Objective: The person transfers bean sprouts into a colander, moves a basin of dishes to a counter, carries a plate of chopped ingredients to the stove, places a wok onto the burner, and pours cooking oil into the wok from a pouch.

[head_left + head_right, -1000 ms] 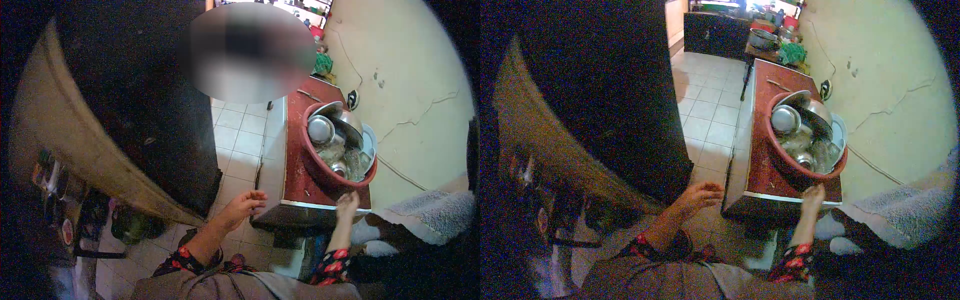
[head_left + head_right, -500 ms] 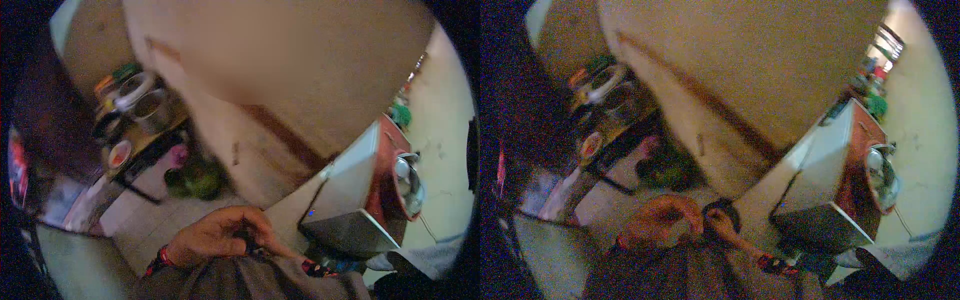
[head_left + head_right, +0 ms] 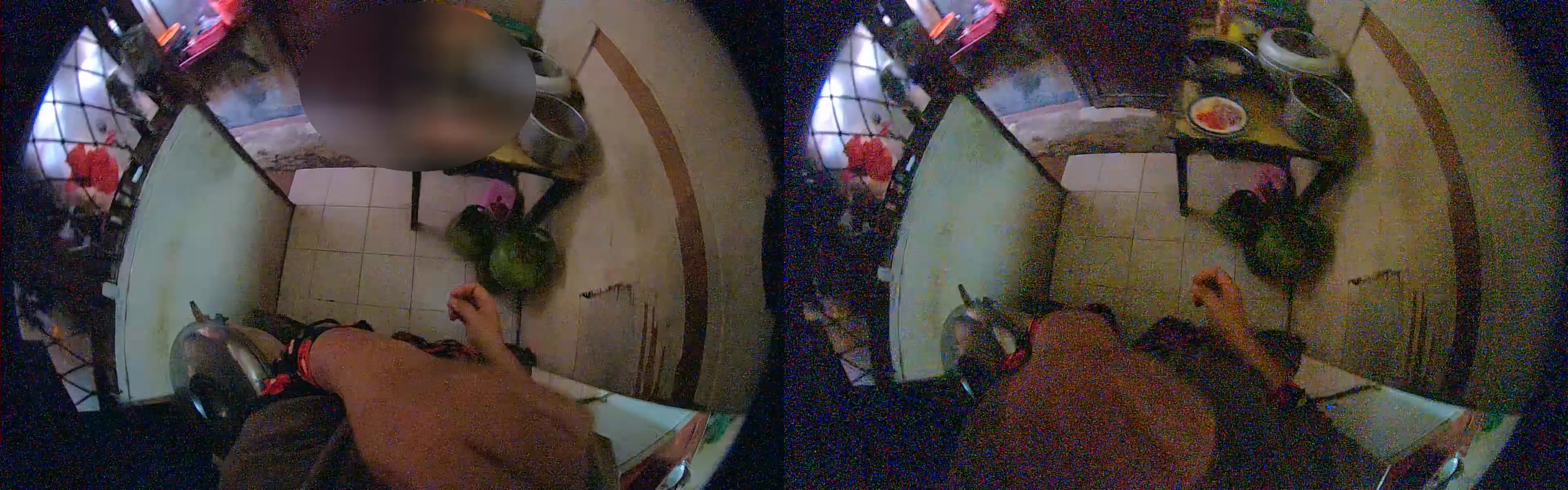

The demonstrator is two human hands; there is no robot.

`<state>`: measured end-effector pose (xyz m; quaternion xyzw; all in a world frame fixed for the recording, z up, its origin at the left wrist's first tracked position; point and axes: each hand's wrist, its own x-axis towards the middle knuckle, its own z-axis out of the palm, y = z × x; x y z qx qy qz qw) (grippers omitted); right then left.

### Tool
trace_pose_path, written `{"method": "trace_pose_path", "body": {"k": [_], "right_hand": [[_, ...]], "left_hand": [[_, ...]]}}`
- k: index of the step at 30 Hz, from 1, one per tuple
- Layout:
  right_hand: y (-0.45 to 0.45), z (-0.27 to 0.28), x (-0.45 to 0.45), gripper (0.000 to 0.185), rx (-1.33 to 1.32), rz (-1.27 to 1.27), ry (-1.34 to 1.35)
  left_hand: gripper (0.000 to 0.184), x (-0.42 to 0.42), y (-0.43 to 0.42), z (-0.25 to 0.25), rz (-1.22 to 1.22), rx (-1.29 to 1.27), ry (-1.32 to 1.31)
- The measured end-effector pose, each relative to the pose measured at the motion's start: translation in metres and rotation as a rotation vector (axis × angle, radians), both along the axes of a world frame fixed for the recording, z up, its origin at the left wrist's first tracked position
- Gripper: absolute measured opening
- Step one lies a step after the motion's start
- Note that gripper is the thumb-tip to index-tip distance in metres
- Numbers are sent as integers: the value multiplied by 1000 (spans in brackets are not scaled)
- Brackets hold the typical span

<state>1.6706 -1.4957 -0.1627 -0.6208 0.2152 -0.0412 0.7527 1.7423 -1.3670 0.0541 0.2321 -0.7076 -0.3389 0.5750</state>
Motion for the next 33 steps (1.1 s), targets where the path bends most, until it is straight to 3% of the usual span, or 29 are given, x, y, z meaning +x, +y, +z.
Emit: {"method": "trace_pose_path", "body": {"k": [2,4,7,9,11,14,20,23,29,33], "right_hand": [[5,-3,15,11,61,8,-18],[-22,5,-29,13,95,-15,-24],[-29,25,-6,13,97,-78,-1],[-38,15,21,10,137,-105,-60],[-50,12,48,11,21,-34,-116],[-70,17,105,12,78,-13,-108],[-94,35,223,11,123,99,35],[-91,31,284,10,164,185,79],[-56,13,413,10,28,370,76],[-18,16,483,10,86,383,92]], "left_hand": [[15,20,21,-6,156,45,-48],[12,-6,14,-12,312,126,-128],[10,26,36,-24,644,360,-105],[6,45,49,-46,858,624,119],[6,73,56,-109,895,675,510],[9,126,60,-140,1058,845,578],[12,212,41,-153,1236,889,703],[11,243,40,-126,1340,820,702],[11,326,96,-184,1483,808,971],[10,412,123,-178,1488,823,860]]}}
